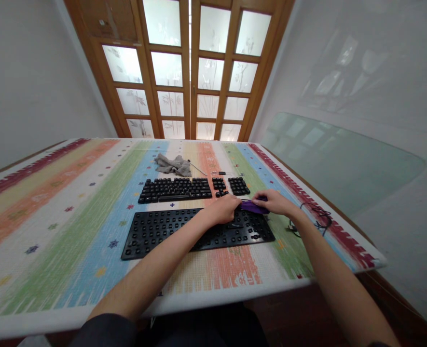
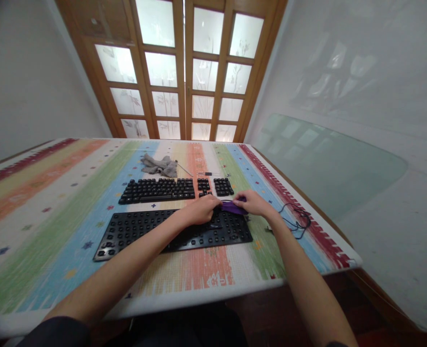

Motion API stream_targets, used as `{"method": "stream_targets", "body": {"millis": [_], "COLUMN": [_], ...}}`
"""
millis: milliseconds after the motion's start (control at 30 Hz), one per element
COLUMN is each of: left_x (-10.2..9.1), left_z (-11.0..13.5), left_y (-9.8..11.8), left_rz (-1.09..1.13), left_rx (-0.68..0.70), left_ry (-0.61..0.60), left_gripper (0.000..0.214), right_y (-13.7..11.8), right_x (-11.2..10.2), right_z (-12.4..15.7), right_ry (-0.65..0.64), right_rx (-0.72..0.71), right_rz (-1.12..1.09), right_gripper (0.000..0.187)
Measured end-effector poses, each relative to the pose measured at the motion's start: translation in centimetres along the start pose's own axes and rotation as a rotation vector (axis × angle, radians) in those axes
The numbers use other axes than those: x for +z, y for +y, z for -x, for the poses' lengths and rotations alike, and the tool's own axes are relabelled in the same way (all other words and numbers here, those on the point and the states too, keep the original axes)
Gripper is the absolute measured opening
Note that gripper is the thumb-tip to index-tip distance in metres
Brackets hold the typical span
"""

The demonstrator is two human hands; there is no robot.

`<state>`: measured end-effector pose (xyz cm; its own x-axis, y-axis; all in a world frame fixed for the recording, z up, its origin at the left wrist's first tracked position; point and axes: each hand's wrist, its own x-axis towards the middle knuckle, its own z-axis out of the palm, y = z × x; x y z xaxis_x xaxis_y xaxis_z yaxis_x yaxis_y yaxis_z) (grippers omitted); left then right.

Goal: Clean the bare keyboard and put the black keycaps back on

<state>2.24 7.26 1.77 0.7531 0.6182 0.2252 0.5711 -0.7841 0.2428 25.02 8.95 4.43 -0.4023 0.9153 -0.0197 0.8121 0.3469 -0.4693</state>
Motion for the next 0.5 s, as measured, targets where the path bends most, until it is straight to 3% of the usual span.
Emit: {"method": "stream_targets", "body": {"millis": [167,500], "left_x": [0.5,0.8], "left_z": [-0.1,-0.6], "left_y": [0.5,1.6], "left_rz": [-0.013,-0.059], "left_rx": [-0.055,-0.138], "left_ry": [0.038,0.090], "left_gripper": [0.019,0.018], "right_y": [-0.9,-4.0], "right_x": [-0.1,-1.4], "right_z": [0.6,2.1], "right_ry": [0.001,0.008], "right_rx": [-0.006,-0.113], "right_rz": [0.011,-0.011], "right_gripper": [0.027,0.024]}}
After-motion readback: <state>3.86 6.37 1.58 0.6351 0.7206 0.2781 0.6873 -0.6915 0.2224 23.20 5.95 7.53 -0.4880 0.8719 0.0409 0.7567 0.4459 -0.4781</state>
